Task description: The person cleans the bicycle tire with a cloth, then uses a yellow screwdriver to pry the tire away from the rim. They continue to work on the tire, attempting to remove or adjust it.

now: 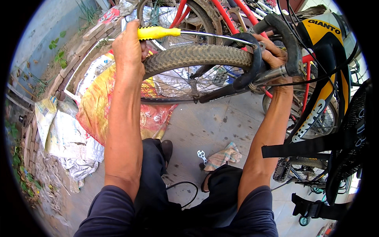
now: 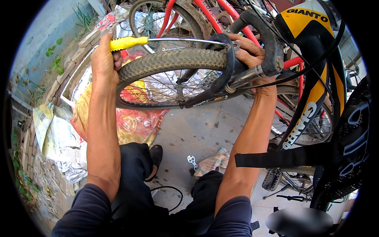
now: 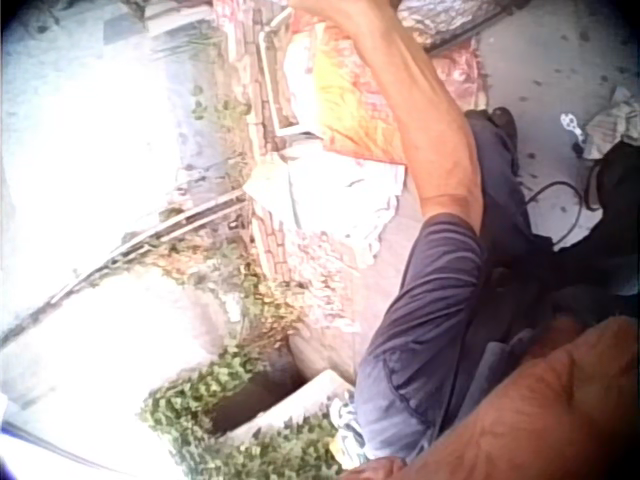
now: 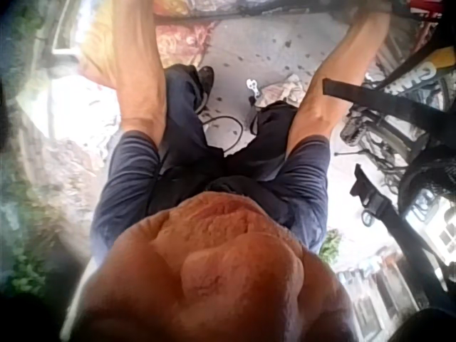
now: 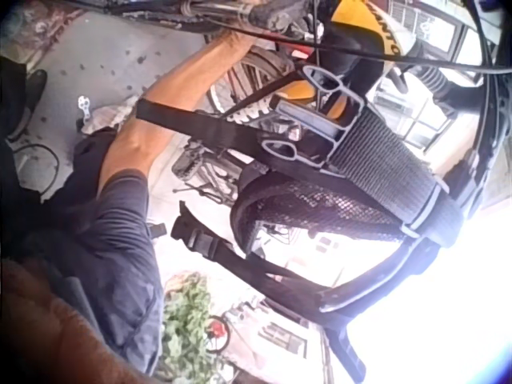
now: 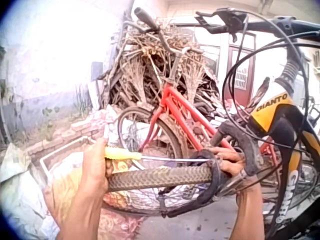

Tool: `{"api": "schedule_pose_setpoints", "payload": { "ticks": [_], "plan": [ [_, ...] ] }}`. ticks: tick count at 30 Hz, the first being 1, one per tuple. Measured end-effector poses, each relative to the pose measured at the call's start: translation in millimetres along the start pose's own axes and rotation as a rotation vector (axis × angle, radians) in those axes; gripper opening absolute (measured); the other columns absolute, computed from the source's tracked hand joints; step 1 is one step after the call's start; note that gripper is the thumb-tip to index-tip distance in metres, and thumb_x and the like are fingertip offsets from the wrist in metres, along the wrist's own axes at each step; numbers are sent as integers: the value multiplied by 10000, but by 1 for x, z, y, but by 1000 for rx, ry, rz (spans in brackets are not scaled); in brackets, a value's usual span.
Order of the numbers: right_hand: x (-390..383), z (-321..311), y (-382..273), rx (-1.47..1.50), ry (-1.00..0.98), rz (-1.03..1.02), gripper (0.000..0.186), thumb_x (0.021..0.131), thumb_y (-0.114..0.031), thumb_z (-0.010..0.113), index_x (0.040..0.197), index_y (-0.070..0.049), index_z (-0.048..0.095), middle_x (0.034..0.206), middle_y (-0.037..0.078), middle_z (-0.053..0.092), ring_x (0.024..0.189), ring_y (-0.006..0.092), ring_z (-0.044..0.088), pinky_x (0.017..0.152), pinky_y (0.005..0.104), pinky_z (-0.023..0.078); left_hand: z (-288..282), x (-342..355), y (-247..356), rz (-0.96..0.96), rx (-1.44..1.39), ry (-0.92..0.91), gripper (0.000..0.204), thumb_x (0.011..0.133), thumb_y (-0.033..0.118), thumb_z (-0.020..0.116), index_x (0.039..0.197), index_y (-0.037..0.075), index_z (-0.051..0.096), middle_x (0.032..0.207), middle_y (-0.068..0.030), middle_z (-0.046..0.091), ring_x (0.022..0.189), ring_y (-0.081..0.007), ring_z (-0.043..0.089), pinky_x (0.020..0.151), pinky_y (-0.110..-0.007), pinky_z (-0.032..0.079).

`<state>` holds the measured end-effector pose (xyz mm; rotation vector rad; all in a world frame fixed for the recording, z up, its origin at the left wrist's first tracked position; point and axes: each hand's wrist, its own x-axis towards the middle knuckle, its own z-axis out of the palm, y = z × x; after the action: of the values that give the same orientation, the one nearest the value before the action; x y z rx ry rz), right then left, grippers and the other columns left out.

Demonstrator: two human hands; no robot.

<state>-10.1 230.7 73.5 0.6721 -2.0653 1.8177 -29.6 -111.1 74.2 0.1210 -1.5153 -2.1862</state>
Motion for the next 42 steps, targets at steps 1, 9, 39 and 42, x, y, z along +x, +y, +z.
{"api": "schedule_pose_setpoints", "payload": {
  "ticks": [1, 9, 39, 42],
  "plan": [
    [0, 0, 0, 3, 6, 5, 395, 796, -183, 733, 1139, 4, 673, 1182, 90, 651, 1037, 181, 620, 932, 286, 492, -1, 0, 0, -1, 0, -10, 323, 857, 329, 603, 738, 35, 542, 514, 4, 416, 376, -80, 345, 353, -242, 251],
    [2, -6, 0, -220, -46, -105, 332, 808, -126, 687, 1111, 10, 684, 1210, 102, 636, 1069, 175, 603, 955, 293, 474, -2, 1, -1, 36, -10, -1, 292, 864, 293, 611, 777, 20, 553, 588, -1, 470, 419, -74, 401, 369, -239, 305],
    [-1, 7, -6, -53, 71, 39, 437, 814, -163, 713, 1204, 15, 632, 1156, 105, 654, 1022, 186, 635, 904, 297, 529, -3, -1, 3, 95, -87, -213, 262, 913, 255, 638, 915, 11, 542, 744, -120, 647, 547, -171, 657, 437, -213, 498],
    [-2, 9, -9, -44, 88, 56, 386, 801, -128, 716, 1155, 15, 661, 1143, 107, 665, 1015, 177, 632, 916, 293, 511, -4, 0, 3, 91, -94, -218, 347, 888, 230, 653, 1021, -47, 493, 756, -154, 654, 537, -172, 663, 423, -201, 480]
  ]
}}
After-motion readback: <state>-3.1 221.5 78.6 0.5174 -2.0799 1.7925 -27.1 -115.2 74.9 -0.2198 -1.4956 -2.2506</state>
